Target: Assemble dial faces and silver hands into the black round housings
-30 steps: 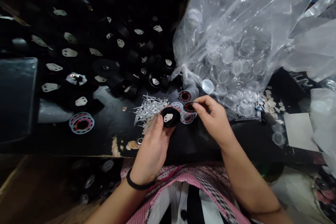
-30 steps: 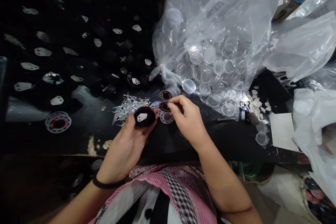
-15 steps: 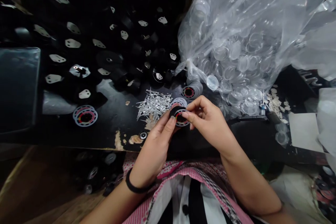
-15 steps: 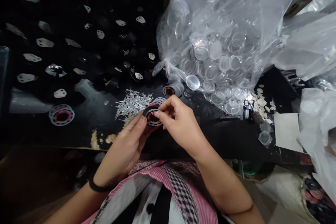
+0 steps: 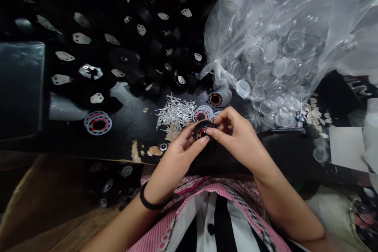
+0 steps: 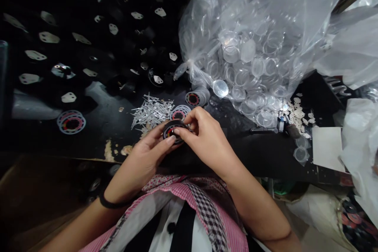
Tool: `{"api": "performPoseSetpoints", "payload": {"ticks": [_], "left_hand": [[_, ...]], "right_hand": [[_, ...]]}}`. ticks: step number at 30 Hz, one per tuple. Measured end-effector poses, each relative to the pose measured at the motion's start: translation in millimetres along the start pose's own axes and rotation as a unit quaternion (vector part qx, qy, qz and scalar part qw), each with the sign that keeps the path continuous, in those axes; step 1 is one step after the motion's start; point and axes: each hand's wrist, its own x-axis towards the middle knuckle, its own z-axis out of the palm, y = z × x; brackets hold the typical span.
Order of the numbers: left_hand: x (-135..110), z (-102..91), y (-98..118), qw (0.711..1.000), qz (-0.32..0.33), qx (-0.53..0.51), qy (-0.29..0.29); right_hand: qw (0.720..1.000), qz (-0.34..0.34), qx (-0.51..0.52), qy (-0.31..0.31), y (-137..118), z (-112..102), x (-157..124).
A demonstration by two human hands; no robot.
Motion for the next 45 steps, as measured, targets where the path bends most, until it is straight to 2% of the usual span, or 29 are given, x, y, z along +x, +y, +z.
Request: {"api": "performPoseSetpoints", "payload": {"ticks": [5,7,9,12,15,18,21,24,28,31,34,39,41,43,45], "left_hand": [[-20.3,-12.3,-6.0,0.99,0.023,0.139,0.018],[-31.5,-24.6,-7.3,0.978,0.043,0.203,0.038],[-40.8,-38.8,-6.1,0.97,0.057,0.221,0.087],[-47.8,-55.6,1.2,0.968,0.044,0.157,0.192],[-46.8,-61.3,12.0,0.965,0.029,0.019,0.258],[-40.6,-58.4,20.1,0.961,0.041,-0.068,0.266],[-29.7,-52.1,22.4,0.966,0.052,-0.102,0.23],[-15.3,-43.9,22.2,0.972,0.068,-0.117,0.191],[-2.9,-31.5,23.3,0.975,0.076,-0.123,0.167],[-5.9,-25.2,21.6,0.969,0.122,-0.117,0.182],[-15.1,-25.1,15.4,0.962,0.131,-0.113,0.212],[-28.0,-30.7,3.3,0.967,0.082,-0.105,0.217],[-27.3,-30.8,0.4,0.965,0.07,-0.127,0.216],[-22.0,-29.3,-0.7,0.963,0.074,-0.147,0.213],[-15.0,-26.7,0.3,0.962,0.072,-0.167,0.202]], "right_hand": [[0.998,-0.004,-0.017,-0.06,2.7,8.1,-18.7],[0.993,-0.032,-0.044,-0.106,0.7,12.7,-19.2],[0.984,-0.078,-0.084,-0.139,-2.5,19.3,-12.7],[0.953,-0.142,-0.238,-0.123,-7.3,32.9,6.0],[0.89,-0.19,-0.4,-0.106,-11.0,47.0,23.7],[0.845,-0.228,-0.47,-0.113,-14.3,56.4,33.2],[0.826,-0.244,-0.493,-0.124,-16.4,59.9,36.5],[0.831,-0.237,-0.489,-0.121,-14.3,57.4,37.3],[0.871,-0.172,-0.453,-0.086,-5.3,46.2,35.2],[0.892,-0.146,-0.423,-0.067,0.1,39.8,31.5],[0.89,-0.172,-0.416,-0.079,0.1,41.2,28.8],[0.851,-0.211,-0.468,-0.108,-6.7,51.1,31.1],[0.847,-0.21,-0.475,-0.117,-8.5,52.8,34.0],[0.859,-0.196,-0.457,-0.118,-9.6,52.5,37.0],[0.887,-0.173,-0.413,-0.111,-10.3,51.1,38.6]]}}
